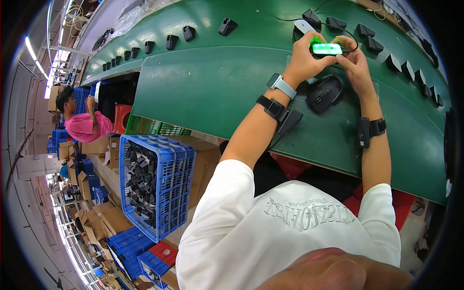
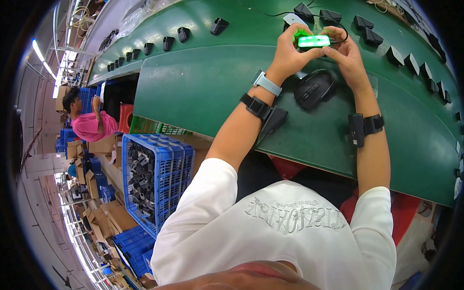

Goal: The person tests computer mice and charging docks by plugging each dock into a cable, placing a mouse onto it, and observing the light colors. After each test, they disconnect the cable and place the items back on the workbench before repeating the process.

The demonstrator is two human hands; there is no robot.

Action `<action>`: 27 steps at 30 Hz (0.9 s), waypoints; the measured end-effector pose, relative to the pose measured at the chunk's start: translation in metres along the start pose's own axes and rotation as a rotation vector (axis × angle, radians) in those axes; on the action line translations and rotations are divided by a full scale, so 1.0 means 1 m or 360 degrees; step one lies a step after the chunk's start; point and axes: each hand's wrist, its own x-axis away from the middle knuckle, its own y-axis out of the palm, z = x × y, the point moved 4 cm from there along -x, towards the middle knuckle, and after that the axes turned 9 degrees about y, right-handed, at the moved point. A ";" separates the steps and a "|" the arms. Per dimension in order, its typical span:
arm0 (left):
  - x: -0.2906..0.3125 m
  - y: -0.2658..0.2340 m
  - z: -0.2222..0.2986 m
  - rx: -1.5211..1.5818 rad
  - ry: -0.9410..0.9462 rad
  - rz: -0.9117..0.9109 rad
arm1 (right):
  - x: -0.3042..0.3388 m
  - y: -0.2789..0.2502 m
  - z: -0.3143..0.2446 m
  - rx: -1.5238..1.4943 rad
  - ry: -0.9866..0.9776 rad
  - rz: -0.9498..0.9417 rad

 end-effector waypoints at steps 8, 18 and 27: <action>0.000 0.002 0.004 -0.0131 0.0067 0.0079 | -0.001 -0.002 0.006 0.0033 0.0099 0.0056; -0.001 -0.001 0.002 -0.0156 0.0167 0.0061 | 0.002 0.001 -0.001 0.0052 0.0001 0.0028; -0.002 0.002 -0.003 0.0143 0.0043 0.0097 | 0.005 -0.001 -0.005 -0.0102 0.0012 0.0016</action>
